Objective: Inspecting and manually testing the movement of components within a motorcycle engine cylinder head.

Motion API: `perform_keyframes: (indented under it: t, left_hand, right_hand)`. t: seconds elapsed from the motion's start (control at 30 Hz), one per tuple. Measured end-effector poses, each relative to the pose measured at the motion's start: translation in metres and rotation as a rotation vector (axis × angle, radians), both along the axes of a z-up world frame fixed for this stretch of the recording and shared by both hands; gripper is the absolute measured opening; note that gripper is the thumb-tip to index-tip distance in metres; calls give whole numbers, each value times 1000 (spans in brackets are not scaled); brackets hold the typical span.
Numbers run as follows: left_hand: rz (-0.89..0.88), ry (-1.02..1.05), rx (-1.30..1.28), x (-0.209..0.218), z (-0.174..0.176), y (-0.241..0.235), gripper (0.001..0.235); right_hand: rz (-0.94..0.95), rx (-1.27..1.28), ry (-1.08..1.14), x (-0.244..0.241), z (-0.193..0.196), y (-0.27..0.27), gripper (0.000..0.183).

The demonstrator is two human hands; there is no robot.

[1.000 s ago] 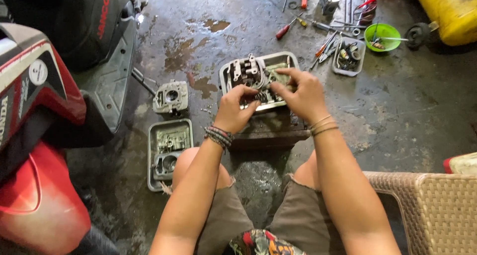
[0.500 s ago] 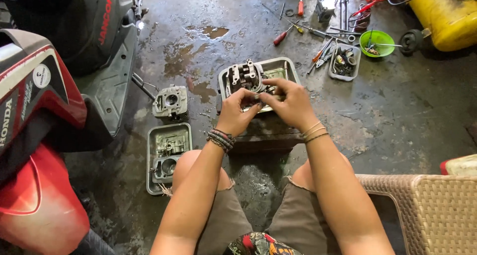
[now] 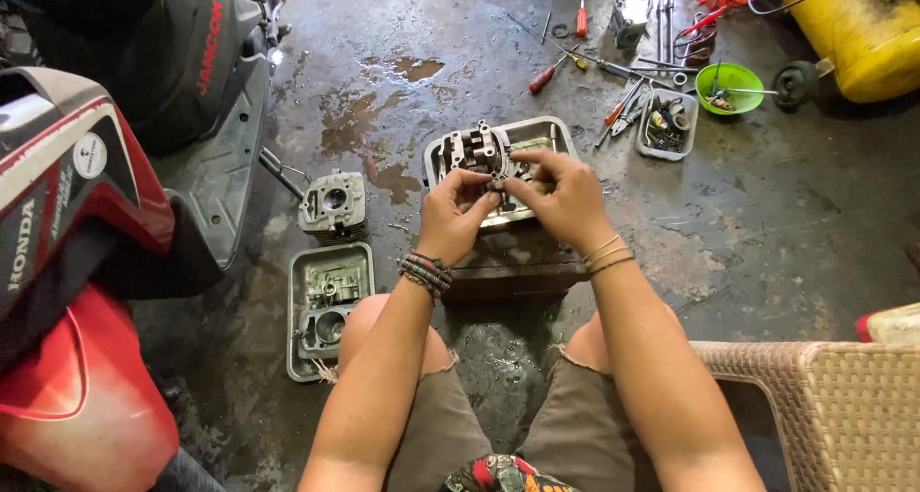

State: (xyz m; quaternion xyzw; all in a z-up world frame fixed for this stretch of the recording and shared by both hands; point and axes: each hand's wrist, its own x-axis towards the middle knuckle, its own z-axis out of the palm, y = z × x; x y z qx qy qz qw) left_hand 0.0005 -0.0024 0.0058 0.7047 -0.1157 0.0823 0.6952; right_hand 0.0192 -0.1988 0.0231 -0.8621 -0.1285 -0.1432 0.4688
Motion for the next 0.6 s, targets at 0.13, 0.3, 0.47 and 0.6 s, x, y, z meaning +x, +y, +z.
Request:
perform_keyframes:
  t: [0.13, 0.3, 0.47, 0.6]
  left_hand:
    - [47, 26, -17, 11, -10, 13, 27]
    - [-32, 218, -426, 21, -37, -7, 27]
    - [11, 306, -680, 27, -32, -15, 18]
    - [-4, 287, -726, 21, -19, -15, 21]
  right_hand:
    - [-145, -148, -27, 0, 11, -15, 33]
    - [-127, 188, 98, -10, 9, 12, 23]
    - [-120, 158, 119, 1, 4, 11, 30]
    - [-174, 200, 142, 0, 5, 5, 23]
